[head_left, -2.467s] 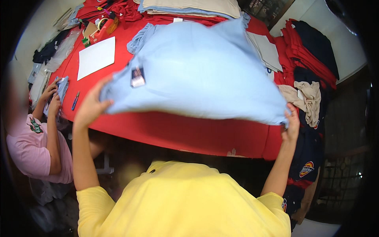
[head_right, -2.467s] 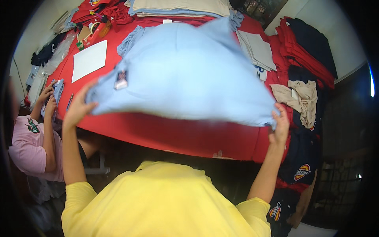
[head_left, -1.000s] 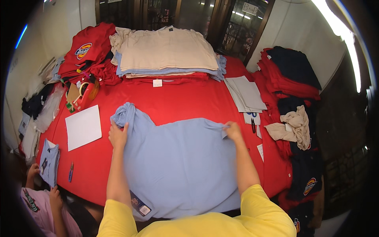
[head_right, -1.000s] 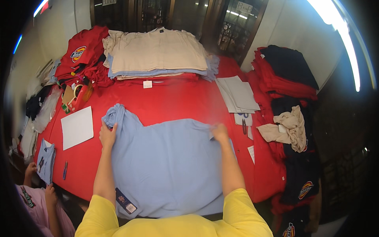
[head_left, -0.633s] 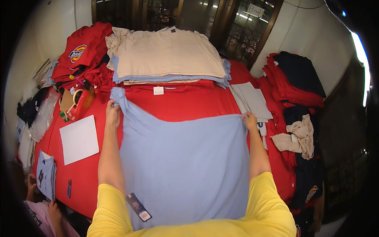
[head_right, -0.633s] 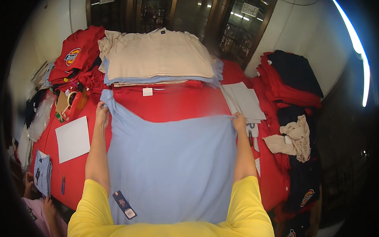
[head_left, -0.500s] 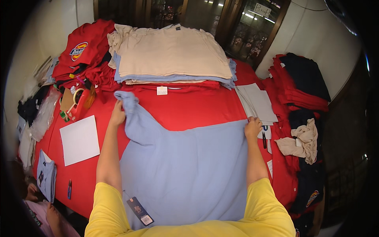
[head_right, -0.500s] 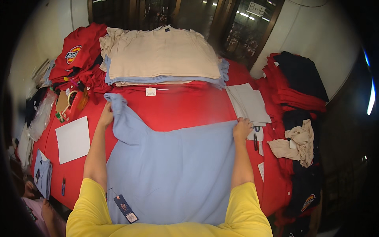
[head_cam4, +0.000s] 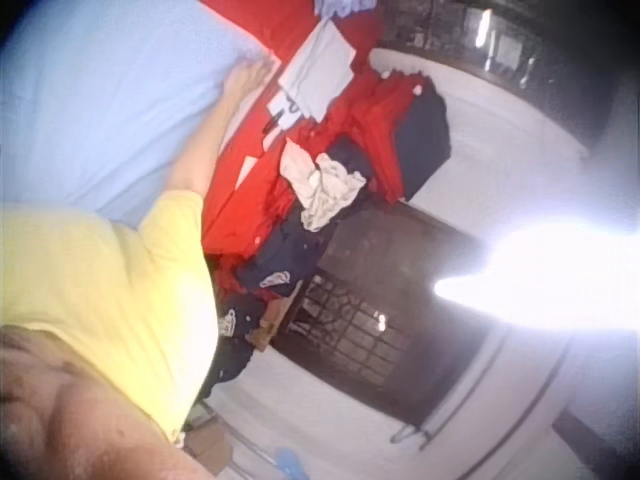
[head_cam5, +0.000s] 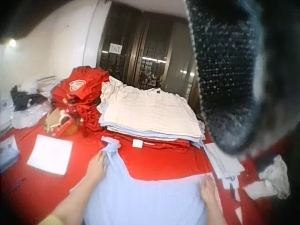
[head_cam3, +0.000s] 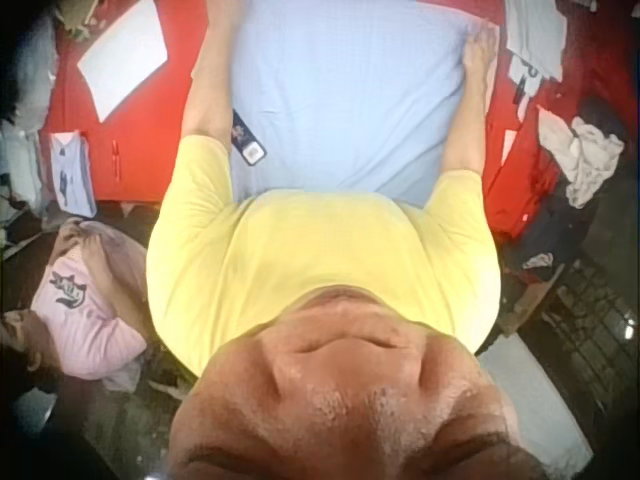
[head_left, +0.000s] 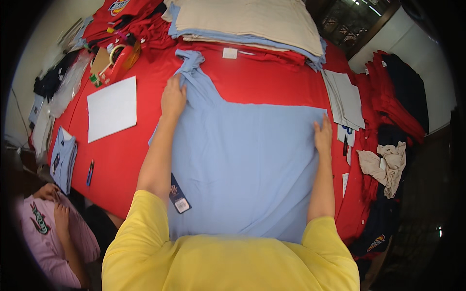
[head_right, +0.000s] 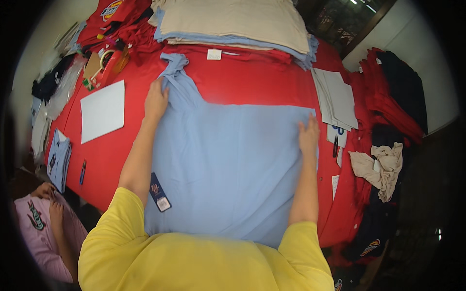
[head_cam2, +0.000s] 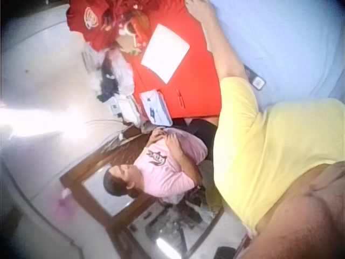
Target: The person folds light blue and tan shirts on a red table using a rectangular board and attaches tags before placing them aside.
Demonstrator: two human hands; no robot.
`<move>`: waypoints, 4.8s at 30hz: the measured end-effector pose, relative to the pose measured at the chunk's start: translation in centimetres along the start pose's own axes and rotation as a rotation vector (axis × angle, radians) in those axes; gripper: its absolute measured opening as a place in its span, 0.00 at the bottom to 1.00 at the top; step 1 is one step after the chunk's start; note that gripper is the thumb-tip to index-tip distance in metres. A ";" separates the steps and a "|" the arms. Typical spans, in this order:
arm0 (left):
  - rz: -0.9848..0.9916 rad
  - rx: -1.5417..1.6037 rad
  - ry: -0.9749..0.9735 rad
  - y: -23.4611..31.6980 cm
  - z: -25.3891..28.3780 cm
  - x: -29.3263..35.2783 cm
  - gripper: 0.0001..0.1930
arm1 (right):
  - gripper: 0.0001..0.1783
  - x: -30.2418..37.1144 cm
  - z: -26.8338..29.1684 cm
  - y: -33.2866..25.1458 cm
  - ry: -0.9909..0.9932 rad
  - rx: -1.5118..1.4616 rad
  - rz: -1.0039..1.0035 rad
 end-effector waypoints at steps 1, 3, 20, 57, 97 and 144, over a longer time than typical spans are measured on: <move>0.113 -0.040 0.016 -1.2 1.6 2.2 0.23 | 0.30 3.3 1.8 -0.5 -0.013 -0.018 -0.002; 0.297 -0.111 0.054 -3.0 5.1 5.9 0.20 | 0.29 11.1 4.3 0.2 -0.047 0.160 -0.214; 0.457 -0.112 0.019 -4.9 13.7 22.6 0.21 | 0.29 33.3 4.4 10.1 -0.375 -0.165 -0.495; 0.771 0.488 0.335 -14.1 17.6 44.6 0.28 | 0.22 44.5 2.3 9.4 -0.786 -1.203 -0.537; 0.561 -0.299 -0.363 2.6 19.8 44.7 0.21 | 0.17 37.1 9.8 6.9 -0.253 -0.202 -0.199; -0.007 -0.287 0.051 -3.0 11.3 18.4 0.17 | 0.33 18.5 -1.0 -1.2 -0.076 0.241 -0.109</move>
Point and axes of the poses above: each hand's wrist, its own x-axis away from the middle knuckle, its own z-axis out of the back of the hand, y = z × x, the point moved 7 cm from there along -x, towards the middle knuckle, and after that the axes turned 15 degrees about -y, right-handed, at the moved point
